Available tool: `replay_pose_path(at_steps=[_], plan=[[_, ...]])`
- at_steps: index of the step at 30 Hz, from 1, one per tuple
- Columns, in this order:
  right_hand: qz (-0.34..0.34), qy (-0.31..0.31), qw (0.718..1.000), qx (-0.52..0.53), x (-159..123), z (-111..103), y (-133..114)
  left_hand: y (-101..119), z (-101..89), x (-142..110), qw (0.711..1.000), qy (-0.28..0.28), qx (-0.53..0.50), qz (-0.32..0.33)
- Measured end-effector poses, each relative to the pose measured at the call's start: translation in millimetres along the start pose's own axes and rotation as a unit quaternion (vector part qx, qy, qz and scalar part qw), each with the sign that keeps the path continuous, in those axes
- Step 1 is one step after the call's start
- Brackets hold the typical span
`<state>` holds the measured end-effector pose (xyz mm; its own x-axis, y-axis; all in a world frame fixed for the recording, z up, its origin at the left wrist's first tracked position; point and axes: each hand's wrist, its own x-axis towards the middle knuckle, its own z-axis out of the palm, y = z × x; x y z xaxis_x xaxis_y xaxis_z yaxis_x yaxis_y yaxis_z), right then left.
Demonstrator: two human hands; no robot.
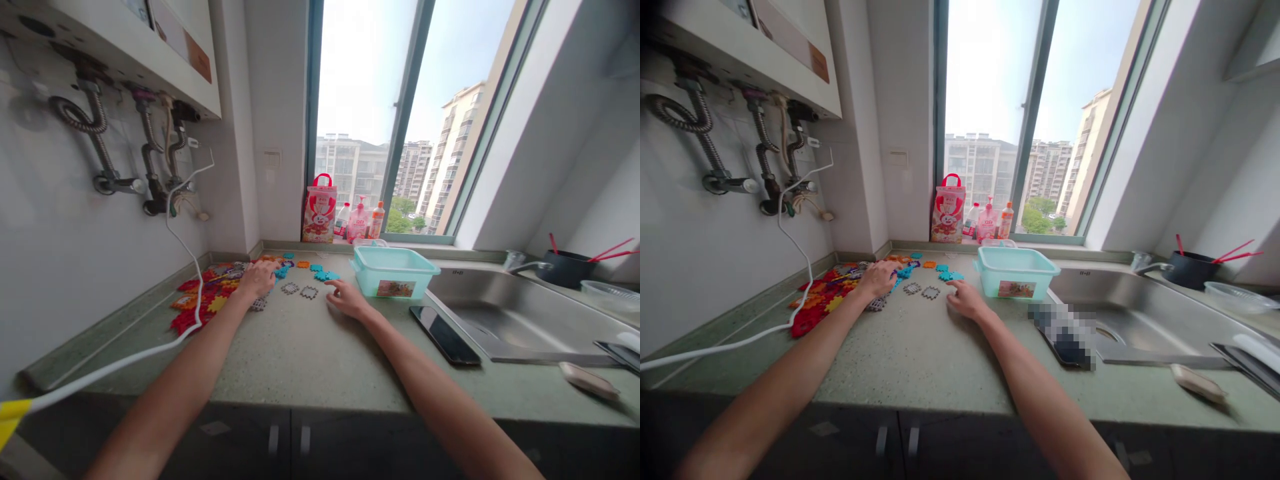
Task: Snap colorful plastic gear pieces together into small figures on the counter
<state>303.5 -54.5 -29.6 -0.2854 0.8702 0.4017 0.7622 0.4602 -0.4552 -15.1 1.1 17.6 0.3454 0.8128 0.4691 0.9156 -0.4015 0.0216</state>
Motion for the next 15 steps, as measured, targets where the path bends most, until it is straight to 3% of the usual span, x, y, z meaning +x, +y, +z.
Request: replay_pose_path(at_steps=[5,8,11,15], plan=[[0.013,0.042,0.999,-0.019,-1,5,11,2,-4.0,-5,0.995,0.024,0.047,-0.086],[0.039,0.058,0.997,-0.019,0,5,16,3,-7.2,-6,0.987,-0.002,0.092,-0.129],[0.053,0.065,0.996,-0.012,1,5,21,4,-7.5,-6,0.984,-0.05,0.099,-0.136],[0.05,0.063,0.997,-0.012,2,4,25,7,-2.6,-6,0.986,-0.062,0.071,-0.134]])
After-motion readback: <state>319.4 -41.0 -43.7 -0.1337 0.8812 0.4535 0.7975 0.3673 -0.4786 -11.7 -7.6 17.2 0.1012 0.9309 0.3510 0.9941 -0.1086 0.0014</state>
